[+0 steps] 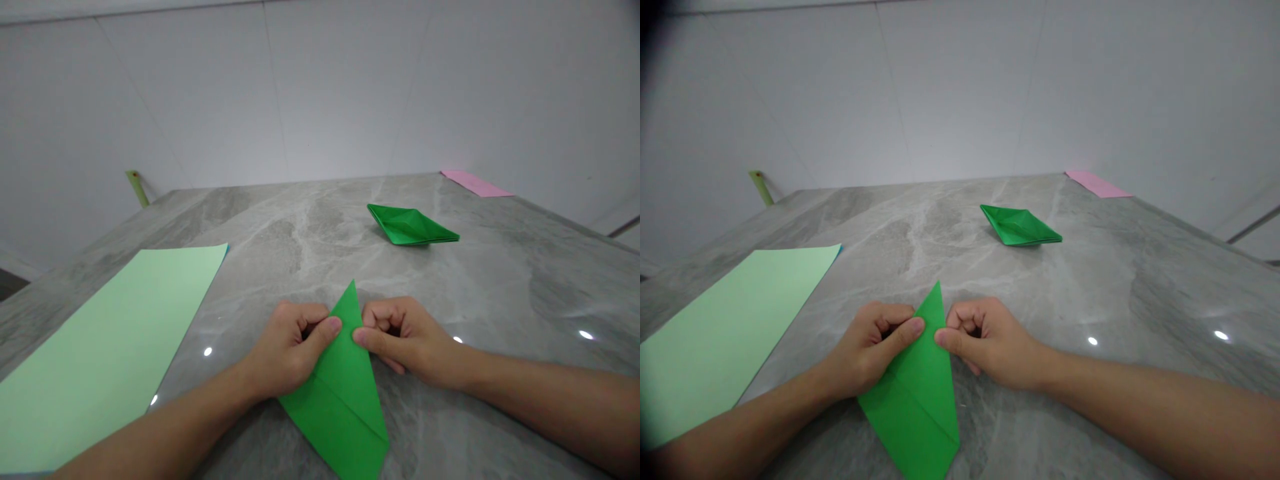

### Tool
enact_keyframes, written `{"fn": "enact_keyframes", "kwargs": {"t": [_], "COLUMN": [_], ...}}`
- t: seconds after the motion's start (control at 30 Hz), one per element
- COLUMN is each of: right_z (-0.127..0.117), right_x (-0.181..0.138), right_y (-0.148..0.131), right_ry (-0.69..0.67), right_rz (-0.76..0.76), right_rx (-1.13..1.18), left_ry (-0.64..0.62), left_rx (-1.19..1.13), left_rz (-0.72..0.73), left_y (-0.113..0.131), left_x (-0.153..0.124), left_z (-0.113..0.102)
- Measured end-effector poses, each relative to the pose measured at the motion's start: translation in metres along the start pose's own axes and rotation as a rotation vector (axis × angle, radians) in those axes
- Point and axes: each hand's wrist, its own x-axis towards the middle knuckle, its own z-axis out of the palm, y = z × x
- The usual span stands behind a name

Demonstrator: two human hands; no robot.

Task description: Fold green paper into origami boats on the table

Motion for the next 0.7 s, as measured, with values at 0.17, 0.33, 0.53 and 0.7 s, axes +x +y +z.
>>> {"fn": "enact_keyframes", "kwargs": {"t": [0.17, 0.33, 0.53, 0.7], "right_z": [0.0003, -0.0009, -0.0014, -0.0008], "right_x": [0.0001, 0.0002, -0.0001, 0.0002], "right_y": [0.0002, 0.0016, 0.0013, 0.0007], "right_ry": [-0.006, 0.007, 0.000, -0.015], "right_rz": [-0.012, -0.011, -0.006, -0.017], "right_rx": [0.001, -0.004, -0.017, -0.016], "left_ry": [-0.198, -0.286, -0.282, -0.297], "left_rx": [-0.254, -0.310, -0.280, -0.249], "left_rz": [-0.097, -0.098, -0.097, -0.069], "left_y": [-0.0040, -0.0044, -0.0035, -0.0032], "left_x": [-0.0011, -0.0016, -0.0017, -0.0013], "left_z": [-0.0007, -0.0009, -0.0024, -0.0020]}}
